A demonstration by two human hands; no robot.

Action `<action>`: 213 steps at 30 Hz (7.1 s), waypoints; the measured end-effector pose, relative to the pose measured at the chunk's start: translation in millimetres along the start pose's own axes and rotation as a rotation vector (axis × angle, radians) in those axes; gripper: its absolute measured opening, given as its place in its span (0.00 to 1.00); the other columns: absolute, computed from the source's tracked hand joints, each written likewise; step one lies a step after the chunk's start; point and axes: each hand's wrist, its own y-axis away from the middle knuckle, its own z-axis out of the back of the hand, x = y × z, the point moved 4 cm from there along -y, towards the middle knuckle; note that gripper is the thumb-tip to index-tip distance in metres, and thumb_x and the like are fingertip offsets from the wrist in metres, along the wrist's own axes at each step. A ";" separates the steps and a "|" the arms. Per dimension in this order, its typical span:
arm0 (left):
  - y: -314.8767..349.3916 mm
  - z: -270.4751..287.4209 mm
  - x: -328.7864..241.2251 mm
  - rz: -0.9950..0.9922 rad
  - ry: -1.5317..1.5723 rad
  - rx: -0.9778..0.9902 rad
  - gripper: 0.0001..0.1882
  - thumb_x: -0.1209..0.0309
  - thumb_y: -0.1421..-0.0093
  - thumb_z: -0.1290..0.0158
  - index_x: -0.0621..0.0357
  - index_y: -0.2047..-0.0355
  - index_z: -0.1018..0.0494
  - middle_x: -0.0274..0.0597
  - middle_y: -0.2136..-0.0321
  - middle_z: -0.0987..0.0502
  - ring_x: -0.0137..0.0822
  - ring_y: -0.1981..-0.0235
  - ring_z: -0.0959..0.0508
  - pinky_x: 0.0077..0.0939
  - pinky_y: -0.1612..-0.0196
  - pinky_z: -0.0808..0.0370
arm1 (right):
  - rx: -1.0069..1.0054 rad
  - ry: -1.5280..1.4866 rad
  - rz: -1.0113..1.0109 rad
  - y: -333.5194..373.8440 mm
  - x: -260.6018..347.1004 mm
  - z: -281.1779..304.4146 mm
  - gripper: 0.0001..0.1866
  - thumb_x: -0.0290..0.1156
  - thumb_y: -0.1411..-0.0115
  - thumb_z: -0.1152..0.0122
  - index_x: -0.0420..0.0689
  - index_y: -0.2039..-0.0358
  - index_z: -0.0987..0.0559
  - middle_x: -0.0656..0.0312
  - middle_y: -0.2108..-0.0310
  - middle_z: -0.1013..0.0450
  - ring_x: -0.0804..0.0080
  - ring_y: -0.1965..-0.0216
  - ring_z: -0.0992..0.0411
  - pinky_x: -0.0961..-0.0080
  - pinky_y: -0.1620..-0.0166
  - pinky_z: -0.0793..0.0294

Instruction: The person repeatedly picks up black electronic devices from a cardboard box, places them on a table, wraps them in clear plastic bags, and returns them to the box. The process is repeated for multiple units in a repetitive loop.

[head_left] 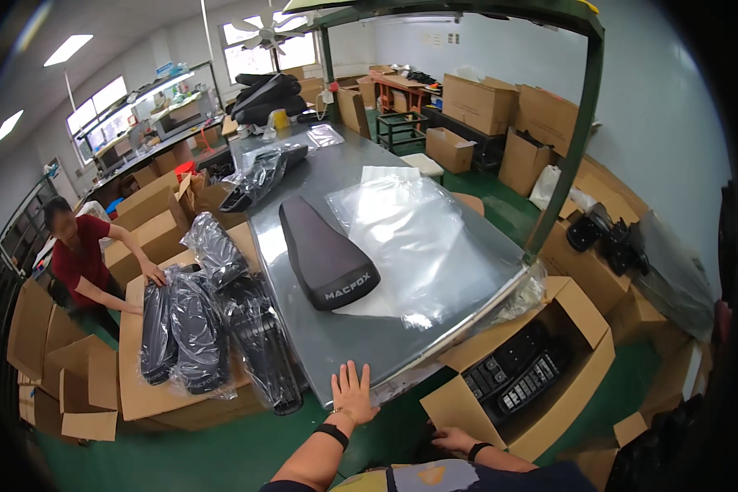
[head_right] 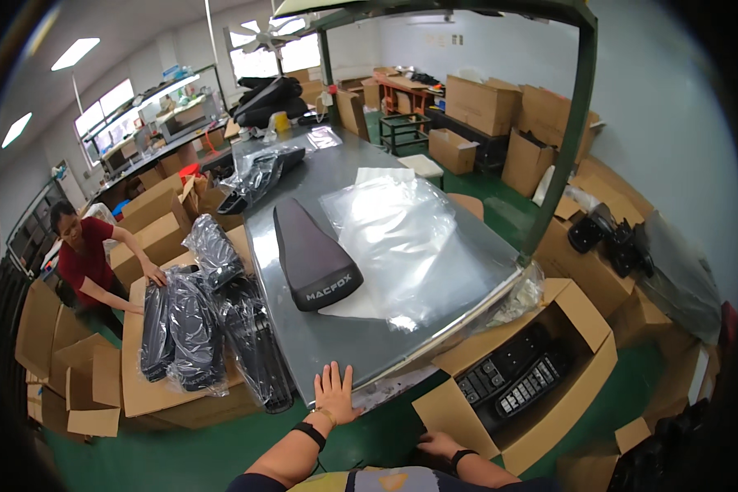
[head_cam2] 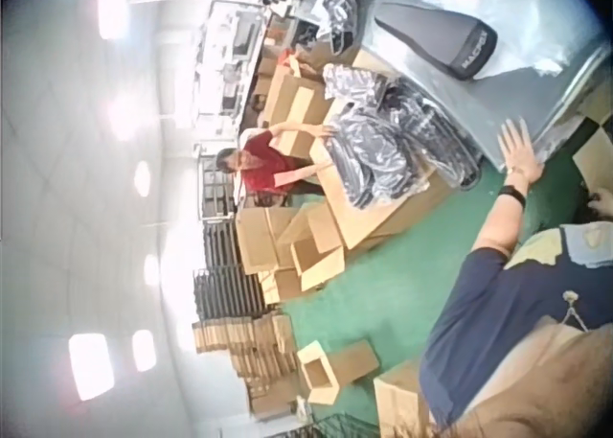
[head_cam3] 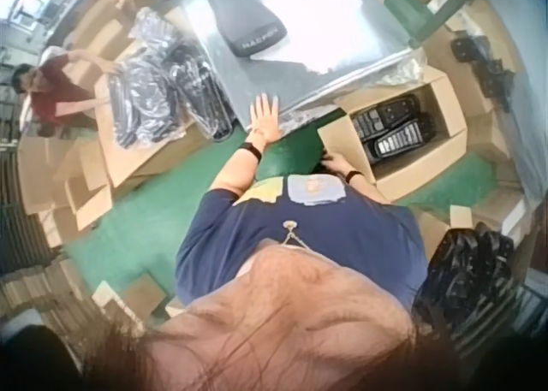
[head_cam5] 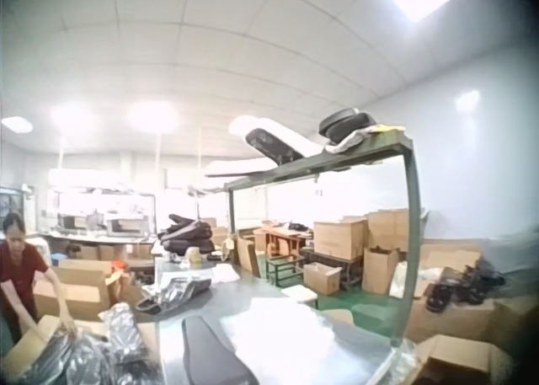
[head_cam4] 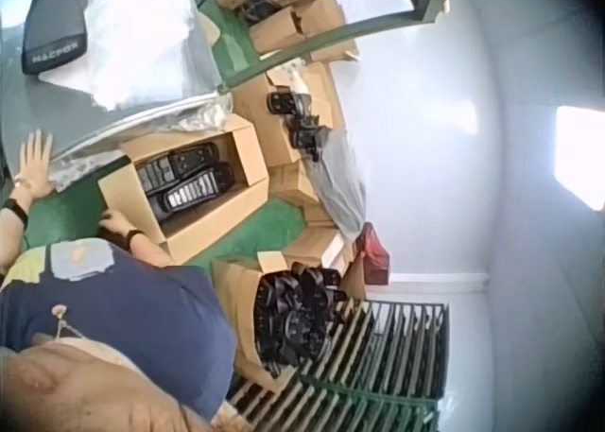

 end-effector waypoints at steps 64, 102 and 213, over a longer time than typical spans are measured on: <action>-190.4 162.4 63.4 0.432 0.075 -0.806 0.38 0.70 0.56 0.37 0.35 0.42 0.36 0.45 0.40 0.40 0.46 0.38 0.43 0.52 0.38 0.46 | -0.160 0.113 -0.242 -96.0 -76.3 272.1 0.22 0.39 0.53 0.35 0.34 0.62 0.20 0.49 0.68 0.22 0.62 0.64 0.23 0.72 0.58 0.26; -56.6 -1.2 -9.7 0.546 0.230 -0.832 0.22 0.67 0.48 0.48 0.58 0.52 0.31 0.57 0.46 0.37 0.55 0.42 0.40 0.46 0.39 0.42 | -0.137 0.107 -0.319 -93.9 -178.2 310.5 0.18 0.41 0.47 0.37 0.43 0.60 0.19 0.58 0.64 0.22 0.72 0.62 0.24 0.75 0.54 0.26; -134.6 0.4 56.8 0.697 1.858 -0.431 0.10 0.68 0.34 0.58 0.62 0.62 0.32 0.44 0.69 0.25 0.34 0.71 0.23 0.27 0.67 0.22 | 0.189 -0.431 0.102 -94.3 188.4 228.0 0.11 0.32 0.38 0.44 0.37 0.62 0.25 0.58 0.69 0.23 0.74 0.69 0.24 0.78 0.66 0.23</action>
